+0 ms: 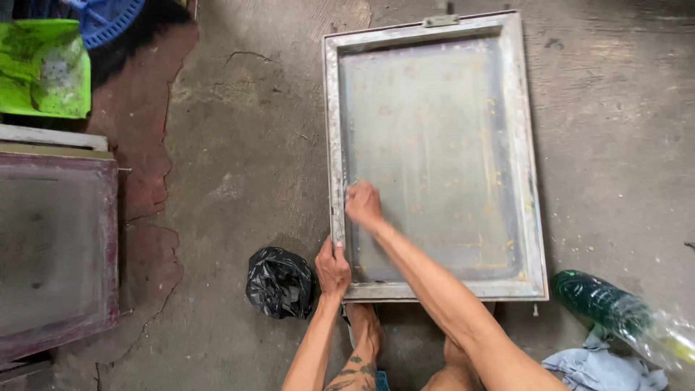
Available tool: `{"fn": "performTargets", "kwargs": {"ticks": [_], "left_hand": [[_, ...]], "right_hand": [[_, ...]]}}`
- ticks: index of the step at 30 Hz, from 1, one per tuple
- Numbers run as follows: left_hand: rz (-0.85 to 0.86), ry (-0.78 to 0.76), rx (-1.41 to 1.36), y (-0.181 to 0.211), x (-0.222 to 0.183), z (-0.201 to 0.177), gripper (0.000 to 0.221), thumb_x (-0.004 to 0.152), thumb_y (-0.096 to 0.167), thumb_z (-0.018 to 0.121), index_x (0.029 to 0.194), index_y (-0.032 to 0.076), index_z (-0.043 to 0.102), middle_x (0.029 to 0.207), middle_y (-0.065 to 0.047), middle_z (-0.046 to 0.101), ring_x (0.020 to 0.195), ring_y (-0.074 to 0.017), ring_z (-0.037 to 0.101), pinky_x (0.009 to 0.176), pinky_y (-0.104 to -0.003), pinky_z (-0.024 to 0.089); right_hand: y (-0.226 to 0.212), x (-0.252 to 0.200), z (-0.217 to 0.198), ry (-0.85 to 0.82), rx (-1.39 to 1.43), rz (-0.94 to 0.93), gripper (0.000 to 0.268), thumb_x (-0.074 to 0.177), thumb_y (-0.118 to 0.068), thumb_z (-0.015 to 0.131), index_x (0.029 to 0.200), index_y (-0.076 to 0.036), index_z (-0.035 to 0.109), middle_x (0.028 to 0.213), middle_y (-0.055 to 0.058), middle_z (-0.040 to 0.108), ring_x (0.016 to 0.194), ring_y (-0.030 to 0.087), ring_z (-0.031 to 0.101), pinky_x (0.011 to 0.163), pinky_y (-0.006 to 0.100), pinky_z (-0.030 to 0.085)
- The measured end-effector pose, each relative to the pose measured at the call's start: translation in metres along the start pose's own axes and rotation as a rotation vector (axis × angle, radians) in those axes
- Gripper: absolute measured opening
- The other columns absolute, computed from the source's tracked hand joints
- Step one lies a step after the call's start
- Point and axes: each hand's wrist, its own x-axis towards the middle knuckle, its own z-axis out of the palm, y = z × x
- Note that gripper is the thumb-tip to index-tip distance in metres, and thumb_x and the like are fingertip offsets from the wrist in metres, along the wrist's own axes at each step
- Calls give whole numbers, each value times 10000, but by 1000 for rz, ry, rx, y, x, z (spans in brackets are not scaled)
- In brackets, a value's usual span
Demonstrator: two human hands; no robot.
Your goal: Cleaning a screen printing frame by scrubbing it with solvent and a cloth, then peeling off old tape from the frame edges.
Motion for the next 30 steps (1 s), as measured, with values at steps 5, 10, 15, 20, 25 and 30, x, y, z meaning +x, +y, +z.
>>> {"fn": "performTargets", "kwargs": {"ticks": [5, 10, 15, 20, 25, 30], "left_hand": [[-60, 15, -67, -9, -6, -2, 444, 960, 257, 487, 1283, 24, 684, 1119, -270, 716, 1091, -490, 656, 898, -568, 523], [-82, 9, -127, -13, -10, -4, 465, 948, 266, 481, 1307, 50, 681, 1171, -287, 696, 1135, -503, 627, 935, -581, 499], [53, 91, -52, -54, 9, 15, 403, 941, 200, 509, 1226, 5, 717, 1067, -331, 689, 1044, -549, 625, 894, -599, 496], [40, 110, 79, -32, -12, 5, 396, 943, 241, 486, 1171, 38, 738, 1010, -292, 699, 1022, -518, 638, 887, -603, 482], [-21, 162, 92, -53, -15, 10, 406, 930, 310, 482, 1181, 154, 761, 1002, -208, 715, 1016, -446, 659, 919, -534, 509], [-17, 171, 79, -37, -18, 6, 469, 912, 302, 511, 1280, 126, 741, 1061, -214, 729, 1014, -449, 679, 909, -525, 523]], "right_hand": [[-33, -108, -18, -187, 85, 113, 246, 911, -145, 612, 947, 44, 766, 932, 309, 709, 978, 492, 690, 846, 540, 562], [-29, -163, -22, -365, 327, 219, 302, 968, -135, 591, 940, 142, 709, 931, 333, 708, 964, 575, 648, 822, 580, 569], [-5, -152, 1, -576, -126, -181, 147, 705, -34, 672, 607, 71, 642, 616, 242, 653, 649, 467, 695, 579, 526, 575], [41, -169, -4, -542, -195, -399, 188, 785, -13, 626, 599, -2, 606, 596, 219, 656, 577, 412, 684, 538, 498, 557], [102, -204, -133, -427, -627, -742, 163, 804, 23, 644, 671, -12, 732, 681, 169, 723, 638, 361, 714, 575, 458, 596], [167, -235, -245, -229, -924, -369, 153, 772, -82, 707, 754, -208, 792, 731, 14, 719, 810, 245, 660, 747, 389, 559]]}}
